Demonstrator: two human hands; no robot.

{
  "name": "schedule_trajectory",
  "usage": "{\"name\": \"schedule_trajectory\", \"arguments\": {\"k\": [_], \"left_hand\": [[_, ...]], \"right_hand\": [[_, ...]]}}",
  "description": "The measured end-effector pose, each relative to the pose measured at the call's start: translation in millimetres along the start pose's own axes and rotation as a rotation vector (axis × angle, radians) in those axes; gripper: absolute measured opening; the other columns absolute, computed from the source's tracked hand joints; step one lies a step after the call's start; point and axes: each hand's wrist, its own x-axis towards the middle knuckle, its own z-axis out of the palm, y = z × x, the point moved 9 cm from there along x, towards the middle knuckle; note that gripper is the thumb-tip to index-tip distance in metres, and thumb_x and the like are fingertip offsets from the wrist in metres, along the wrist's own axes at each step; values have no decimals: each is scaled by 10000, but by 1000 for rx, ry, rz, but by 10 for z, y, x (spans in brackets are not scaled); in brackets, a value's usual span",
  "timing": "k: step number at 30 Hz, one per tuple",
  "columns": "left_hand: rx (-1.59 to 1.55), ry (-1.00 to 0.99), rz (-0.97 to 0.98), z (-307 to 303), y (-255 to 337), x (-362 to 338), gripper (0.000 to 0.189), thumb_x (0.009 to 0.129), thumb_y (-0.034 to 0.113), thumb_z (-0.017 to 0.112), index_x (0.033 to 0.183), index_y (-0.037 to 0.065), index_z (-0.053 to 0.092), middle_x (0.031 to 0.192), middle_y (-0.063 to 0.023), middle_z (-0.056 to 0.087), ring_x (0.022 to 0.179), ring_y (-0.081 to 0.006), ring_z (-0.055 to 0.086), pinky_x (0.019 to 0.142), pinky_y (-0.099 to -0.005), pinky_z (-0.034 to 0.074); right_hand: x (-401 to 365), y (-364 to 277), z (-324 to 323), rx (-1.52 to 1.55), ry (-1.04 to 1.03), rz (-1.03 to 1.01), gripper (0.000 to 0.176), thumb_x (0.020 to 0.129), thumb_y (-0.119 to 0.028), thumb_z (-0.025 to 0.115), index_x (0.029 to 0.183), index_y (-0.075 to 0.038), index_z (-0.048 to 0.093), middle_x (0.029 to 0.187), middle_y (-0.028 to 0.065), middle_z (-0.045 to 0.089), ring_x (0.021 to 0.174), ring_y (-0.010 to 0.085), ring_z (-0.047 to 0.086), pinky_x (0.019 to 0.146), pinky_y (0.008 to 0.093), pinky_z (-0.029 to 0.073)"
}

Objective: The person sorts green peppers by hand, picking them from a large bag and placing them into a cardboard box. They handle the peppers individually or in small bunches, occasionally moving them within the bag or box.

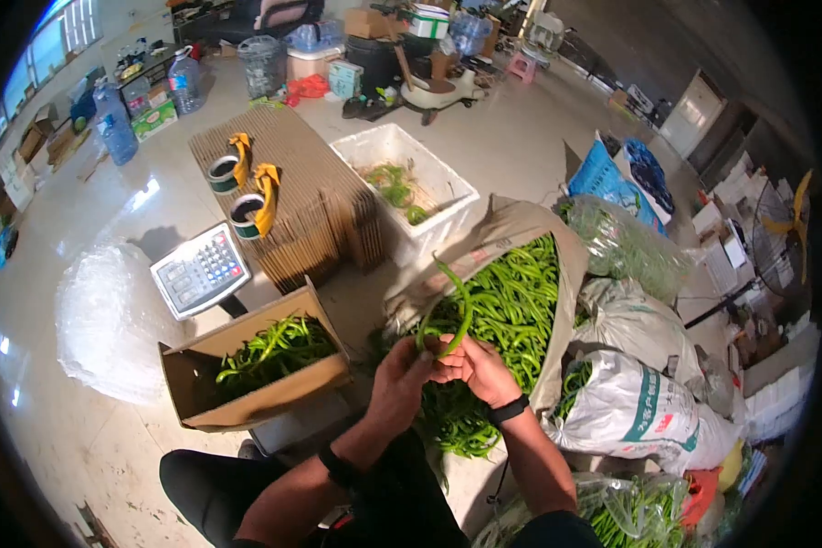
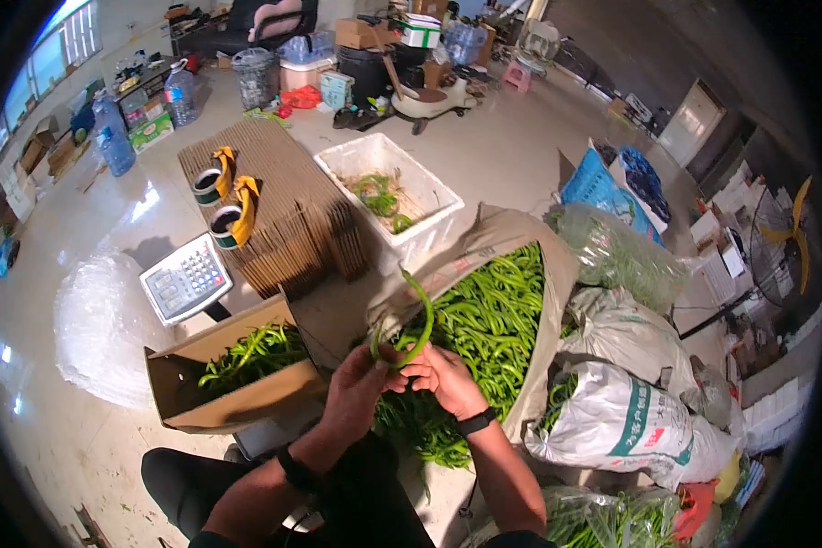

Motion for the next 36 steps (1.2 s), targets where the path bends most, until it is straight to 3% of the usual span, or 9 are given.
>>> {"name": "schedule_trajectory", "arguments": {"k": [4, 5, 6, 11, 15, 17, 29, 33, 36], "left_hand": [[-26, -74, -174, 117, -218, -10, 315, 1039, 151, 519, 1315, -1, 515, 1149, -83, 660, 859, -148, 637, 811, -327, 528], [-14, -83, -219, 155, -274, -19, 289, 1028, 113, 526, 1304, 29, 529, 1099, -62, 670, 827, -139, 628, 777, -296, 518], [-18, -92, -225, 184, -284, -29, 289, 1028, 113, 526, 1304, 29, 529, 1099, -62, 670, 827, -139, 628, 777, -296, 518], [182, -201, -172, 342, -223, -68, 396, 1032, 141, 513, 1398, -3, 467, 1090, -72, 681, 786, -127, 622, 733, -289, 520], [204, -164, -180, 330, -267, -39, 396, 1043, 177, 507, 1386, -20, 482, 1057, -78, 688, 743, -124, 615, 725, -288, 523], [224, -154, -200, 350, -262, -21, 437, 1047, 257, 530, 1362, -45, 514, 1008, -88, 706, 670, -103, 591, 647, -264, 499], [116, -155, -267, 354, -303, 7, 342, 1023, 232, 558, 1201, -47, 646, 934, -91, 683, 586, -109, 539, 568, -251, 435], [67, -75, -294, 235, -315, 5, 328, 1018, 225, 565, 1181, -45, 655, 901, -92, 678, 570, -110, 540, 546, -253, 439], [76, -72, -295, 146, -317, 8, 354, 1020, 236, 562, 1216, -52, 624, 979, -108, 674, 598, -114, 561, 542, -266, 452]], "right_hand": [[-556, -290, 135, 120, -55, -139, 295, 1053, -243, 515, 1249, -35, 589, 910, 91, 697, 720, 169, 672, 594, 260, 499], [-607, -388, 55, -19, -65, -208, 291, 1045, -224, 533, 1258, -30, 578, 928, 83, 692, 704, 144, 652, 580, 240, 478], [-666, -503, 48, -159, -76, -276, 292, 1038, -205, 551, 1267, -25, 568, 946, 75, 686, 687, 120, 633, 565, 220, 456], [-912, -980, -35, -186, 31, -425, 293, 1020, -144, 575, 1275, 0, 553, 941, 75, 684, 539, 82, 500, 475, 219, 354], [-1084, -1087, -1, -284, 73, -475, 263, 1017, -158, 581, 1217, 12, 579, 901, 101, 683, 504, 97, 490, 452, 218, 362], [-1161, -1098, 63, -313, 89, -512, 248, 1012, -152, 588, 1195, 14, 593, 879, 105, 682, 505, 106, 514, 452, 224, 399], [-1340, -1120, 67, -373, 134, -564, 236, 1026, -161, 574, 1180, 16, 590, 908, 110, 684, 537, 111, 544, 465, 232, 432], [-1248, -1002, 74, -293, 142, -525, 203, 1034, -173, 559, 1100, 17, 587, 897, 123, 680, 537, 121, 568, 447, 232, 443], [-1139, -911, 116, -237, 177, -477, 195, 1034, -178, 555, 1020, 14, 591, 826, 115, 671, 526, 126, 580, 443, 229, 457]]}}
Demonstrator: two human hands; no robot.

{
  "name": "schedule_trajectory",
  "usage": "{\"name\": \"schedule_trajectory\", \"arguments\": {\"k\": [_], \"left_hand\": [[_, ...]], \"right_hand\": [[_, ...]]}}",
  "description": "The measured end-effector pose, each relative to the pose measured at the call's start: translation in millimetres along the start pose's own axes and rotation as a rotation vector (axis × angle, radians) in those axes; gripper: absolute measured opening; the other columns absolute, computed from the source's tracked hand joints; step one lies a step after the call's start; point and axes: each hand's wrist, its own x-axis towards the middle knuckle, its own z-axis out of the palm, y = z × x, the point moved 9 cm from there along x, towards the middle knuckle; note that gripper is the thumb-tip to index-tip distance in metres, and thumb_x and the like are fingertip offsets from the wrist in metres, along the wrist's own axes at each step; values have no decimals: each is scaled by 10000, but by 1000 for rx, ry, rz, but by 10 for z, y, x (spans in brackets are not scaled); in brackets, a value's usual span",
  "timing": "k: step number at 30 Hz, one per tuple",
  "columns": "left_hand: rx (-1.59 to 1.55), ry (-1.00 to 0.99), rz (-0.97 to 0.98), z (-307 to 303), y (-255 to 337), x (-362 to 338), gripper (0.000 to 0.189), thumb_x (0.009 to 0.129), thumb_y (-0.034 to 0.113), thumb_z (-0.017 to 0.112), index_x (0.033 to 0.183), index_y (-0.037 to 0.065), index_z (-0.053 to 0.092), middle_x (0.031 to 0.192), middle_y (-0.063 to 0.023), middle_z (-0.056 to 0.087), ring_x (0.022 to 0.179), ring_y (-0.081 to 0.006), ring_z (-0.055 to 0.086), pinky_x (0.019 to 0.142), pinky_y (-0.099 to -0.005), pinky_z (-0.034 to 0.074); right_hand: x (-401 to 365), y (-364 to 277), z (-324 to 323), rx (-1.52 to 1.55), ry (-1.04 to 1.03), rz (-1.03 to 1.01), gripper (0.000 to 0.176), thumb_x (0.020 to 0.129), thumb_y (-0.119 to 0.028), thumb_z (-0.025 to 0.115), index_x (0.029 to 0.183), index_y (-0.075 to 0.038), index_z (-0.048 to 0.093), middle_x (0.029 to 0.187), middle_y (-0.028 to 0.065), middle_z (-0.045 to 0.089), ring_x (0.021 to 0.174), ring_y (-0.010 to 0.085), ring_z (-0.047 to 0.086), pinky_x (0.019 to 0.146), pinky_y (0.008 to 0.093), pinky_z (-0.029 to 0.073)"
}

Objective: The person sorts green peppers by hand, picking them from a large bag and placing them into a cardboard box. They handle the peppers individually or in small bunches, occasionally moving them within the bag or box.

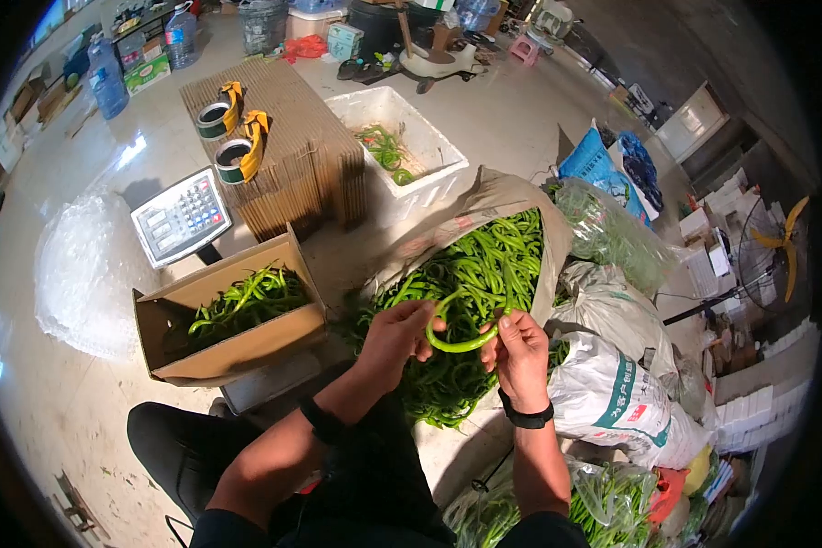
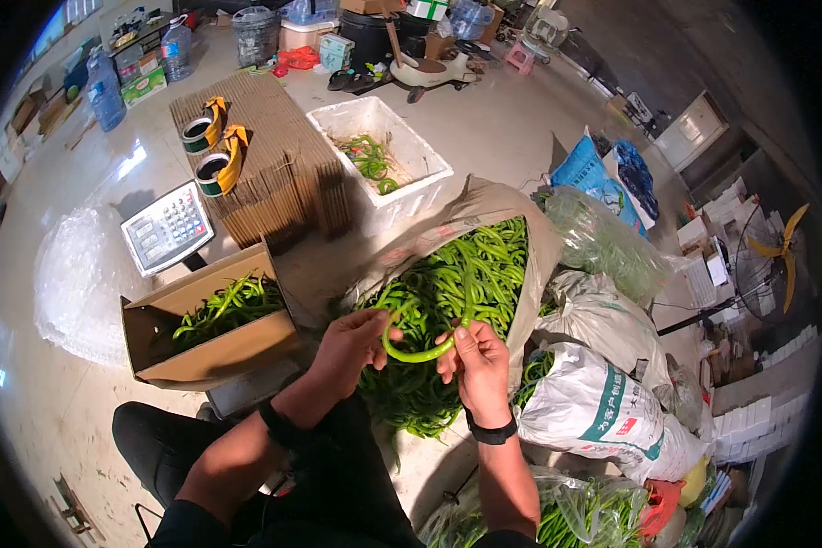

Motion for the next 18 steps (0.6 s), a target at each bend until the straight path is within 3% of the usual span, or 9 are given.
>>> {"name": "schedule_trajectory", "arguments": {"k": [2, 3, 6, 8, 10, 11, 13, 15, 18], "left_hand": [[41, 361, 111, -265, 115, -72, 402, 1025, 256, 558, 1272, -60, 565, 1072, -115, 645, 642, -122, 579, 556, -273, 462], [43, 367, 128, -297, 124, -81, 402, 1025, 256, 558, 1272, -60, 565, 1072, -115, 645, 642, -122, 579, 556, -273, 462], [91, 463, 241, -484, 214, -167, 432, 1033, 265, 544, 1317, -58, 512, 1142, -109, 606, 712, -129, 599, 584, -273, 472], [49, 447, 176, -518, 174, -175, 413, 1038, 259, 531, 1316, -46, 515, 1129, -95, 597, 758, -133, 607, 610, -270, 474], [46, 442, 175, -572, 159, -170, 384, 1041, 256, 525, 1291, -35, 531, 1123, -92, 596, 784, -136, 610, 623, -277, 476], [31, 462, 210, -625, 172, -177, 360, 1039, 251, 529, 1265, -29, 543, 1104, -89, 601, 784, -138, 611, 624, -283, 476], [26, 487, 236, -728, 247, -190, 338, 1037, 246, 534, 1240, -23, 555, 1085, -87, 605, 784, -141, 611, 625, -289, 476], [-46, 574, 298, -881, 296, -261, 343, 1025, 268, 543, 1220, -13, 566, 1049, -95, 618, 776, -149, 603, 636, -300, 477], [-206, 590, 355, -1041, 254, -262, 321, 1031, 278, 529, 1183, 0, 583, 1058, -108, 626, 789, -165, 615, 638, -315, 486]], "right_hand": [[94, 192, 39, -57, -5, 114, 174, 1019, -175, 574, 1010, -1, 589, 811, 109, 670, 510, 126, 579, 436, 237, 455], [180, 269, 99, -104, -1, 167, 222, 1018, -184, 579, 906, 4, 616, 630, 58, 603, 481, 120, 558, 439, 228, 455], [823, 521, 267, -169, -98, 180, 238, 1008, -207, 602, 898, 4, 615, 590, 37, 567, 483, 118, 559, 439, 228, 451], [1624, 266, 484, -285, -140, -56, 285, 1003, -255, 617, 959, 26, 605, 703, 58, 603, 592, 139, 628, 473, 252, 502], [2293, 58, 708, -22, -60, 17, 369, 1002, -303, 618, 1108, 49, 590, 897, 98, 638, 744, 172, 679, 558, 283, 568], [2472, -5, 786, -61, -5, 71, 413, 999, -314, 621, 1185, 51, 567, 988, 112, 632, 796, 186, 687, 597, 298, 586], [2497, -25, 860, -91, 55, 136, 468, 997, -324, 625, 1261, 53, 545, 1080, 126, 627, 848, 200, 694, 637, 312, 603], [2295, 125, 1055, -206, -229, 130, 487, 981, -293, 653, 1309, 49, 537, 1036, 104, 653, 829, 177, 693, 643, 289, 590], [1661, 769, 683, -369, -300, 167, 461, 971, -267, 668, 1283, 53, 557, 975, 75, 665, 804, 144, 680, 616, 264, 564]]}}
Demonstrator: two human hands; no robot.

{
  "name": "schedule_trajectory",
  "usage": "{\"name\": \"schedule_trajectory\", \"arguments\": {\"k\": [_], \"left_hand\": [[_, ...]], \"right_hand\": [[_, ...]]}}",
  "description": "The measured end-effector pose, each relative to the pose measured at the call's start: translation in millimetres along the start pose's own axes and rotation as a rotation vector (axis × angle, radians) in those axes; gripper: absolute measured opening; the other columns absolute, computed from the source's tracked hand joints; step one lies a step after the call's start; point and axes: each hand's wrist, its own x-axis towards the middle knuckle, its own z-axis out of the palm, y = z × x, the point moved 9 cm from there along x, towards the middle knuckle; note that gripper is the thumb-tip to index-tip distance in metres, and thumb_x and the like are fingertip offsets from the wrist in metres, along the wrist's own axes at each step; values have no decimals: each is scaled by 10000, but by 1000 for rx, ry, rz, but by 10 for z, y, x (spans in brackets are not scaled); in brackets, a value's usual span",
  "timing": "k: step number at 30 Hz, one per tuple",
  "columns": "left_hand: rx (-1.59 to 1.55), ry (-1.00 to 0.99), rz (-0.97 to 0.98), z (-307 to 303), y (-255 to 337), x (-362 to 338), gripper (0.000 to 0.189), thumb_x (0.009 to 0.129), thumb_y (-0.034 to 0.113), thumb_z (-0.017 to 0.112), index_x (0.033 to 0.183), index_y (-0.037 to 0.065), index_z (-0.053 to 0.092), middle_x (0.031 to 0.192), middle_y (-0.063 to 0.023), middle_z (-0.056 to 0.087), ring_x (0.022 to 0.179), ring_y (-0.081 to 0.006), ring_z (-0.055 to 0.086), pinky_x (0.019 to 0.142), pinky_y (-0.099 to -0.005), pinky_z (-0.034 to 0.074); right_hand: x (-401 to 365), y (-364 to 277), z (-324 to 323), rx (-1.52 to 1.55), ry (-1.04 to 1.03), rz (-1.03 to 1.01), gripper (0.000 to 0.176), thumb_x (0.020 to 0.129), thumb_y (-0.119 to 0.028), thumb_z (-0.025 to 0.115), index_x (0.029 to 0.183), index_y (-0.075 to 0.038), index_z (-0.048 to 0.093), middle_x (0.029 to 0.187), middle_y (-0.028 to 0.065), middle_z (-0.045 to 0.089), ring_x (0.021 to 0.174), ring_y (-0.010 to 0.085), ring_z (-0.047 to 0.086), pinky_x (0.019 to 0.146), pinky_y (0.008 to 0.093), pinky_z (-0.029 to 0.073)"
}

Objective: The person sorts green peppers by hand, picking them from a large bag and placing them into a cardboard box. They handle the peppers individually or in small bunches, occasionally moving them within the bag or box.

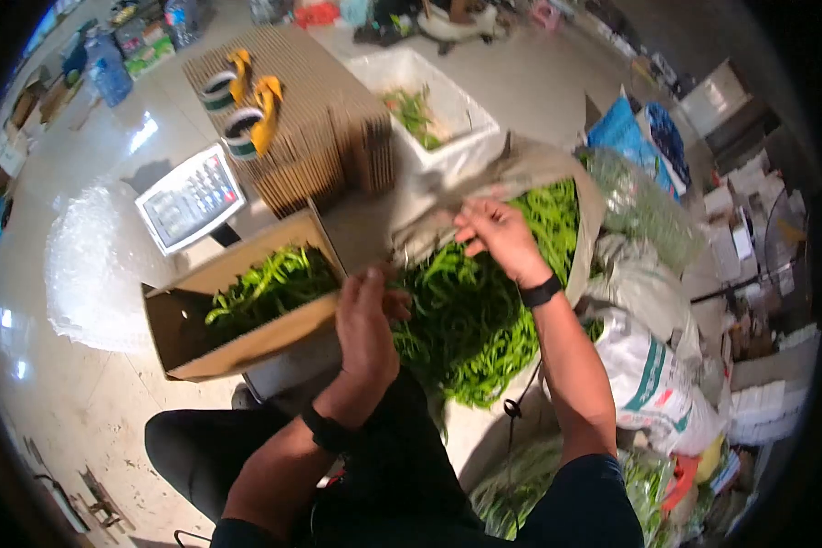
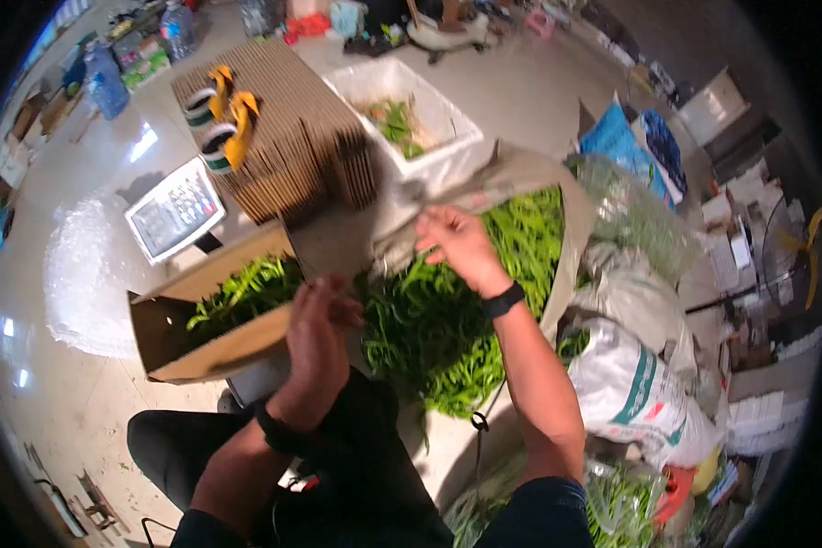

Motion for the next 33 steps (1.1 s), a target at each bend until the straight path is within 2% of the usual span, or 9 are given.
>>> {"name": "schedule_trajectory", "arguments": {"k": [3, 4, 7, 10, 13, 15, 19, 24, 33], "left_hand": [[-93, 10, 9, 32, 100, -130, 310, 1041, 293, 497, 1162, 28, 602, 1081, -91, 654, 789, -181, 611, 711, -335, 484], [-74, 9, -9, 19, 93, -148, 310, 1041, 293, 497, 1162, 28, 602, 1081, -91, 654, 789, -181, 611, 711, -335, 484], [-116, -54, 5, 8, 135, -140, 364, 1050, 325, 459, 1175, 12, 597, 1145, -117, 635, 821, -184, 611, 729, -338, 486], [-71, -13, -23, 1, 124, -145, 379, 1047, 343, 460, 1168, 11, 597, 1132, -109, 634, 833, -179, 595, 745, -341, 475], [-23, -28, -14, 5, 132, -115, 377, 1041, 357, 469, 1146, 20, 600, 1103, -95, 632, 825, -168, 581, 741, -331, 461], [-18, -18, -6, -15, 132, -108, 366, 1039, 356, 472, 1128, 26, 603, 1089, -89, 631, 820, -163, 577, 731, -326, 455], [-23, -13, -23, -20, 156, -119, 311, 1046, 353, 472, 1112, 73, 591, 1058, -30, 618, 846, -148, 557, 760, -301, 420], [-78, 23, -50, -112, 158, -101, 308, 1041, 364, 479, 1091, 86, 602, 1054, -23, 635, 829, -144, 552, 754, -298, 420], [-147, 93, -80, -85, 145, -120, 318, 1033, 392, 495, 1054, 91, 599, 1037, -30, 620, 802, -147, 550, 728, -305, 414]], "right_hand": [[-825, 1434, 23, -142, -25, 160, 277, 948, -229, 681, 1086, 11, 670, 842, 30, 652, 731, 123, 632, 612, 304, 530], [-1084, 1900, 3, -488, 39, -58, 330, 926, -229, 675, 1145, 14, 627, 942, 95, 692, 806, 231, 667, 733, 350, 549], [-2019, 3319, 345, -743, -65, 137, 386, 871, -218, 666, 1209, -40, 607, 1112, 206, 648, 1015, 369, 629, 853, 452, 511], [-2278, 3010, 975, -695, -185, 201, 407, 872, -99, 549, 1263, 6, 499, 1151, 252, 591, 1082, 432, 574, 912, 535, 465], [-2196, 3421, 1318, -863, -234, 70, 407, 882, -107, 551, 1272, 3, 506, 1230, 247, 564, 1167, 416, 550, 977, 513, 452], [-1983, 3020, 1461, -992, -96, -382, 499, 865, -127, 578, 1341, -10, 484, 1355, 225, 501, 1286, 387, 486, 1059, 533, 397], [-1411, 2556, 1569, -1340, -14, -432, 619, 865, -237, 675, 1394, -23, 435, 1402, 197, 460, 1288, 391, 468, 1066, 557, 370], [-1019, 2788, 1294, -1277, 67, -5, 840, 738, -397, 820, 1396, -21, 455, 1413, 196, 477, 1303, 382, 460, 1078, 555, 360], [-28, 3467, 2113, -1374, -113, 5, 735, 908, -369, 644, 1521, -92, 349, 1517, 196, 413, 1367, 454, 397, 973, 657, 430]]}}
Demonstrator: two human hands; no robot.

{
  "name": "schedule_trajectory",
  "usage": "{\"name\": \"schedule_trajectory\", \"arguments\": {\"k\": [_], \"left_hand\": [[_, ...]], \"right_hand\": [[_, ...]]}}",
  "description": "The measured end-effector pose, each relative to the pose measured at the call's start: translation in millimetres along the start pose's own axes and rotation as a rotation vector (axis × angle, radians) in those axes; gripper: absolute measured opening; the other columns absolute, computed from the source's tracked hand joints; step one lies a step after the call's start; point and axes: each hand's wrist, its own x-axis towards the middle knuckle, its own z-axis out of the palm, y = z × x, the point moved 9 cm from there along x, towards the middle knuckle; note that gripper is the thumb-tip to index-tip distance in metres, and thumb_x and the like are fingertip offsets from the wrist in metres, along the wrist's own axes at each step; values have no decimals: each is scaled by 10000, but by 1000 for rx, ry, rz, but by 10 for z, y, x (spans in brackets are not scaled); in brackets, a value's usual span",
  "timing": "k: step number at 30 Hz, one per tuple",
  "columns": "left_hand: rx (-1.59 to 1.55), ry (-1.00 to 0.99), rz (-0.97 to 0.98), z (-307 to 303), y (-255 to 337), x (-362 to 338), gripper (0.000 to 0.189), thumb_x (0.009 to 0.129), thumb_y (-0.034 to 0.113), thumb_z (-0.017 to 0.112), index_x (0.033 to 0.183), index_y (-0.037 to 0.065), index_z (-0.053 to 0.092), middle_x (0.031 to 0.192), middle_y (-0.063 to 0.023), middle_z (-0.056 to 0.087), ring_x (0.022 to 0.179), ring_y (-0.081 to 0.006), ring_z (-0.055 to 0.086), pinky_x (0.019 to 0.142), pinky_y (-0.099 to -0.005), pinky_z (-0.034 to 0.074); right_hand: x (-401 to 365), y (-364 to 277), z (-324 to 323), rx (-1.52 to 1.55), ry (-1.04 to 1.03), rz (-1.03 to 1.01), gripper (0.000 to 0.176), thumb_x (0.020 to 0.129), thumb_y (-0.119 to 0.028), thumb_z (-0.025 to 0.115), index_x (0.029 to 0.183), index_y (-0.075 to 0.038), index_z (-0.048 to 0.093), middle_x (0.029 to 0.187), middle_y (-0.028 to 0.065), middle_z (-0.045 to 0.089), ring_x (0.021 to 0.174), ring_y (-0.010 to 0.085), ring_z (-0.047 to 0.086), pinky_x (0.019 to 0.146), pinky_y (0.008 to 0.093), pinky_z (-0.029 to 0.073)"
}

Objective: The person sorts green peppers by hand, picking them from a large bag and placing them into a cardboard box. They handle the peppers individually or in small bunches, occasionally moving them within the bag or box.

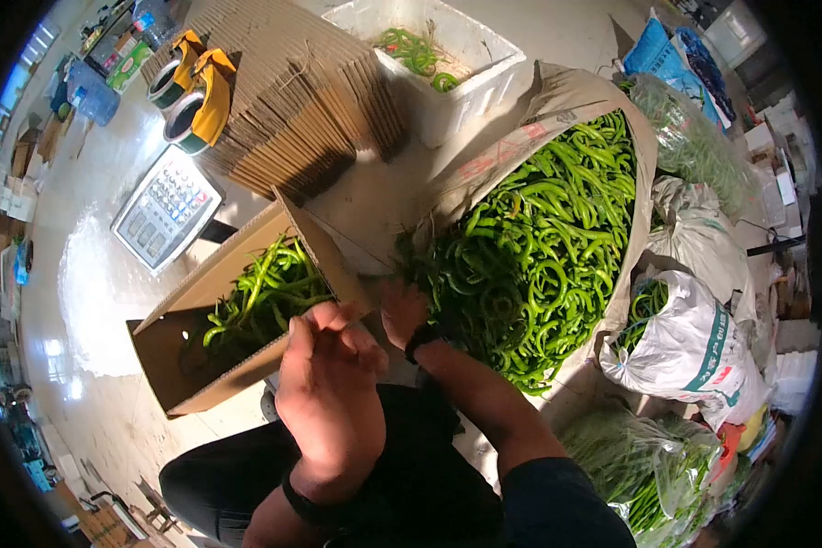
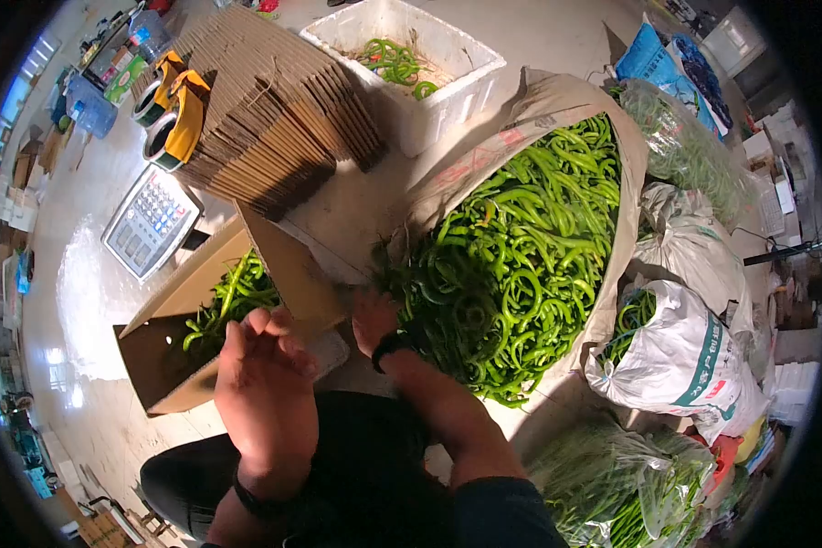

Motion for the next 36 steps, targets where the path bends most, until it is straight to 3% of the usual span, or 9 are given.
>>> {"name": "schedule_trajectory", "arguments": {"k": [7, 11, 15, 21, 25, 27, 31, 33, 36], "left_hand": [[20, 91, -48, -88, -52, 54, 329, 1030, 403, 500, 1063, 90, 597, 1008, -45, 615, 772, -169, 566, 680, -322, 429], [-40, 72, -59, -96, -114, 75, 410, 1034, 392, 483, 1113, 13, 617, 1027, -134, 665, 741, -228, 618, 645, -383, 491], [-95, 78, -88, -75, -148, 67, 410, 1040, 384, 468, 1102, 6, 616, 1027, -148, 668, 739, -241, 617, 637, -387, 485], [-142, 22, -79, -26, -123, 60, 400, 1041, 376, 462, 1090, 12, 618, 1003, -153, 659, 708, -240, 599, 625, -394, 471], [-88, 61, -93, 55, -136, 19, 346, 1037, 385, 481, 1044, 81, 646, 924, -82, 652, 657, -182, 541, 594, -336, 398], [-75, 55, -116, 52, -154, 5, 339, 1042, 371, 466, 1038, 79, 640, 910, -85, 648, 650, -185, 539, 588, -341, 394], [-139, 42, -115, -52, -191, 38, 376, 1032, 361, 464, 1018, 23, 630, 939, -144, 658, 663, -251, 576, 603, -402, 456], [47, 13, -99, -151, -203, 60, 378, 1075, 320, 440, 1143, 27, 669, 1060, -152, 691, 751, -236, 649, 627, -362, 492], [-81, -41, -129, -108, -247, 69, 357, 1072, 316, 454, 1134, 25, 651, 1070, -129, 677, 757, -226, 627, 645, -358, 491]], "right_hand": [[555, -56, 94, -137, -198, -99, 805, 878, -332, 652, 1566, -131, 286, 1529, 202, 352, 1237, 466, 491, 857, 574, 493], [778, -21, 794, -115, -133, -102, 577, 872, -281, 643, 1396, -71, 526, 1399, 183, 506, 1230, 458, 498, 893, 552, 471], [734, 5, 483, -138, -124, -98, 284, 870, -208, 612, 1079, -56, 729, 1175, 153, 657, 1180, 409, 520, 959, 520, 405], [626, 176, -357, -89, -191, -89, 218, 863, -176, 600, 969, -63, 753, 1082, 159, 674, 1146, 404, 524, 972, 536, 376], [655, 187, -334, -64, -111, -89, 243, 859, -177, 605, 1020, -46, 731, 1094, 177, 664, 1151, 427, 522, 955, 566, 383], [741, 94, -419, -30, 12, -82, 407, 874, -179, 595, 1253, -37, 636, 1292, 220, 586, 1224, 483, 485, 997, 611, 365], [1037, 119, -221, -48, 148, -47, 594, 897, -202, 589, 1458, -63, 454, 1483, 237, 428, 1303, 533, 418, 1052, 650, 320], [1156, 182, 141, 61, -178, 33, 676, 920, -236, 590, 1534, -89, 348, 1576, 219, 305, 1361, 539, 362, 1093, 662, 278], [995, -9, 221, -228, -228, -107, 592, 946, -275, 564, 1486, -76, 424, 1529, 211, 386, 1365, 524, 365, 1082, 648, 297]]}}
